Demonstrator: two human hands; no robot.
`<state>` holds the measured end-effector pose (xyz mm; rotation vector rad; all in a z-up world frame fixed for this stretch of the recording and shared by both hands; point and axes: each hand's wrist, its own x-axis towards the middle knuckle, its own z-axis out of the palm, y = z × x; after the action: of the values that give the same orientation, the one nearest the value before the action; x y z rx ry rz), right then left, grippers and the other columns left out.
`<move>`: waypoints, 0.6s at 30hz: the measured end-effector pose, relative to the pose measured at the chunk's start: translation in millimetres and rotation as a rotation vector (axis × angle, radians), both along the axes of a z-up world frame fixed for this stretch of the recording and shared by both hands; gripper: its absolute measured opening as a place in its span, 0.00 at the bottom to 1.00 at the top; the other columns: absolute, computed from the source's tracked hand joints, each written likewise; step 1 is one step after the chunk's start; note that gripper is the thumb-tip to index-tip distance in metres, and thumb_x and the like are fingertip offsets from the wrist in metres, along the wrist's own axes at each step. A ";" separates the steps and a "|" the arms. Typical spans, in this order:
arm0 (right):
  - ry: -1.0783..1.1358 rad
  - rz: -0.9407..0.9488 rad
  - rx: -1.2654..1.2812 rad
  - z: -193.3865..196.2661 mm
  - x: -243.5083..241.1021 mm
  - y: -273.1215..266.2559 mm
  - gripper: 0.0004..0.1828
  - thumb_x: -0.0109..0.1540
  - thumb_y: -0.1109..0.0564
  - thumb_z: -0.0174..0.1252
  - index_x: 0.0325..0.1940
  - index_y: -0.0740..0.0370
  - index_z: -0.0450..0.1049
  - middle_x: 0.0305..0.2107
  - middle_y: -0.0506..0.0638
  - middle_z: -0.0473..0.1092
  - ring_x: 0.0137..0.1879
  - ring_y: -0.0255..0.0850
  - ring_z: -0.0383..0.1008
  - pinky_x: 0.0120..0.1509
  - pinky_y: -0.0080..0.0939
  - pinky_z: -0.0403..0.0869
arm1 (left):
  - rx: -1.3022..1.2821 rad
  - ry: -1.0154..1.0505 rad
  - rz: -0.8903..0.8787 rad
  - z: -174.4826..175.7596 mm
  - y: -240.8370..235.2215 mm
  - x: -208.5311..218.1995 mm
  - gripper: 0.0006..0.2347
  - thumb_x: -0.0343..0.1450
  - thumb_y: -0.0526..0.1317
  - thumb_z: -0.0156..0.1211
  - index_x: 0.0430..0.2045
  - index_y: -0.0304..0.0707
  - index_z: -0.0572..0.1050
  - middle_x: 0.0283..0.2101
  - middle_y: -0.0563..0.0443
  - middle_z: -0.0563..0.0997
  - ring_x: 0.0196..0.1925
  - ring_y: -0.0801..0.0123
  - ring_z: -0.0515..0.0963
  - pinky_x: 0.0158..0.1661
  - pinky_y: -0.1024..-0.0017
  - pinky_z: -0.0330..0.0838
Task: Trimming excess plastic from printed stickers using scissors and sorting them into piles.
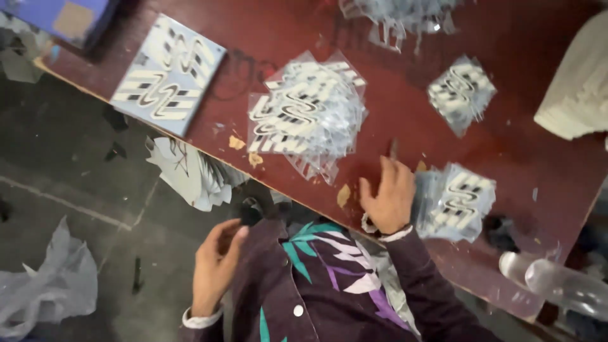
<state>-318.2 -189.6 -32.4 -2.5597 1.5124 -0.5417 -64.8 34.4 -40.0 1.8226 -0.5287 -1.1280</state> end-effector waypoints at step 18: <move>-0.343 0.176 -0.078 55.7 124.0 16.6 0.08 0.68 0.63 0.47 0.47 0.65 0.73 0.37 0.58 0.76 0.42 0.54 0.78 0.47 0.51 0.75 | -0.250 0.529 -0.071 11.8 -55.1 70.9 0.19 0.75 0.46 0.55 0.55 0.31 0.73 0.49 0.44 0.84 0.48 0.67 0.83 0.50 0.71 0.76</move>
<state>-194.2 -172.9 23.3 -2.4592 1.1608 -0.9713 6.1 -20.7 -28.2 1.2331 -0.3985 -1.4563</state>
